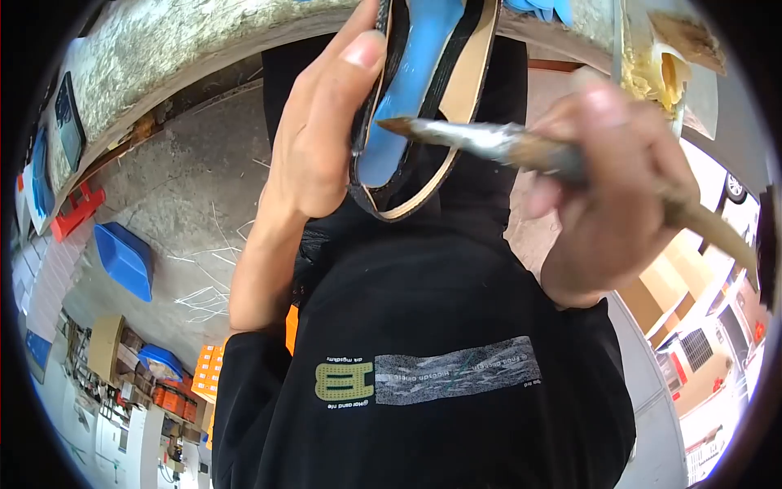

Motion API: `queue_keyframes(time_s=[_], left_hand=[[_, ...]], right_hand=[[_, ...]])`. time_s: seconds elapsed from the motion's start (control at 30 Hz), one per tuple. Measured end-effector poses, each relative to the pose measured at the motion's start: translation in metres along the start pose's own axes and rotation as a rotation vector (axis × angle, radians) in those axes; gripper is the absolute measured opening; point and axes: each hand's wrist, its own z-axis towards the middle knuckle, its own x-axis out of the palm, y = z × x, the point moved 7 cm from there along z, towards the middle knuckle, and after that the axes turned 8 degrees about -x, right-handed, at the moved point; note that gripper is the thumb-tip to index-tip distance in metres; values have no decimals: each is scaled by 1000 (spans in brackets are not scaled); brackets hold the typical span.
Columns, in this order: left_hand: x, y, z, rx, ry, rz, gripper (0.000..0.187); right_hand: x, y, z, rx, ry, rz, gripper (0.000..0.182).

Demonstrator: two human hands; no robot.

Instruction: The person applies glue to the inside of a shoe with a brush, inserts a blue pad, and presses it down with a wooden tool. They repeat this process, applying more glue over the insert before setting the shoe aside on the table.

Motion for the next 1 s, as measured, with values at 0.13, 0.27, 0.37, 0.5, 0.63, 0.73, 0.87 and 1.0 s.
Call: queue_keyframes(time_s=[0.13, 0.27, 0.37, 0.5, 0.63, 0.73, 0.87, 1.0], left_hand=[[-1, -11, -9, -150, -53, 42, 58], [-2, -16, -12, -193, -40, 70, 58], [-1, -15, -15, -199, -17, 70, 59], [3, -24, -13, -169, 34, 92, 61], [3, -21, -14, -142, 99, -65, 56], [30, -33, 6, -54, 146, -405, 60], [125, -67, 52, 163, 284, -276, 72], [222, -126, 44, 759, 453, 244, 83]], right_hand=[[5, -8, 19, -182, 166, -205, 18], [24, -21, 20, 142, 144, -69, 12], [26, -24, 21, 244, 60, -107, 14], [-15, -10, 45, -655, 292, -736, 31], [-151, 37, 68, -331, 162, 372, 33], [-171, 52, 32, -573, -48, -72, 36], [-72, 48, 14, -251, 47, -554, 67], [-118, 99, 39, -361, -242, -721, 69]])
